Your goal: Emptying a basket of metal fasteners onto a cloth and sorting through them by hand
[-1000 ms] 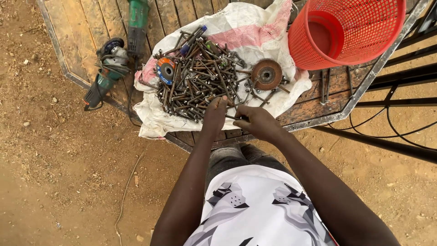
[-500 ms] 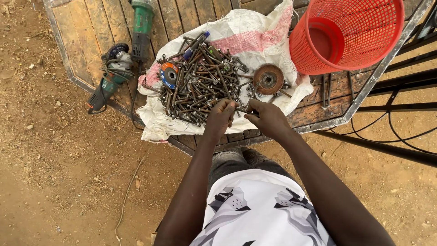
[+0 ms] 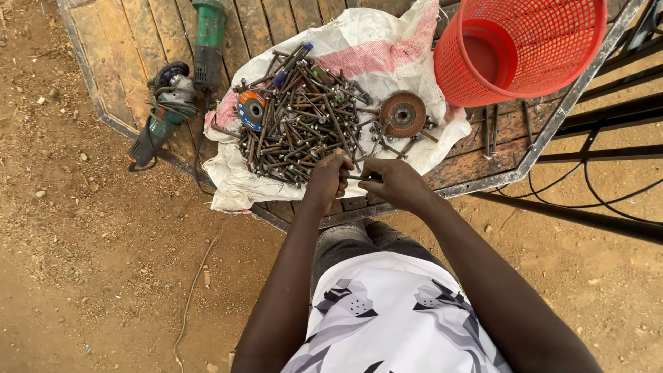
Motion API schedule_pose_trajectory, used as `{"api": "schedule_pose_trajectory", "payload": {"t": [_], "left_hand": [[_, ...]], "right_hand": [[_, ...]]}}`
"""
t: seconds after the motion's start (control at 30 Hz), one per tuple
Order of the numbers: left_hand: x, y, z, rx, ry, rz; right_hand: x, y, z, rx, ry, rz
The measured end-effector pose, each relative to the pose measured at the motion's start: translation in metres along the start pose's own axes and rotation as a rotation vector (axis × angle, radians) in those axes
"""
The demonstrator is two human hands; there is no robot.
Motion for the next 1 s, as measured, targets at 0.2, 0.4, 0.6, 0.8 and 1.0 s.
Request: {"api": "schedule_pose_trajectory", "payload": {"t": [0.2, 0.4, 0.6, 0.8, 1.0], "left_hand": [[0.013, -0.006, 0.003, -0.047, -0.032, -0.044], [0.006, 0.013, -0.017, -0.059, -0.145, -0.019], [0.025, 0.011, -0.020, 0.050, 0.007, -0.061], [0.023, 0.007, -0.007, 0.107, -0.056, 0.014], [0.027, 0.003, 0.010, 0.127, -0.207, -0.055]], "right_hand": [[0.000, -0.004, 0.017, 0.017, 0.047, 0.022], [0.002, -0.003, 0.049, 0.103, 0.135, 0.184], [0.008, 0.001, 0.042, 0.216, 0.074, 0.105], [0.011, 0.006, 0.039, 0.196, 0.644, 0.163], [0.028, 0.011, 0.077, 0.116, 1.049, 0.353]]}}
Point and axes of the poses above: each hand's wrist, its own y-axis towards the middle knuckle, its own x-axis out of the palm, z = x × y, the point moved 5 cm from there along y, towards the middle knuckle, and after that the axes turned 13 degrees about -x, right-handed, at the moved point
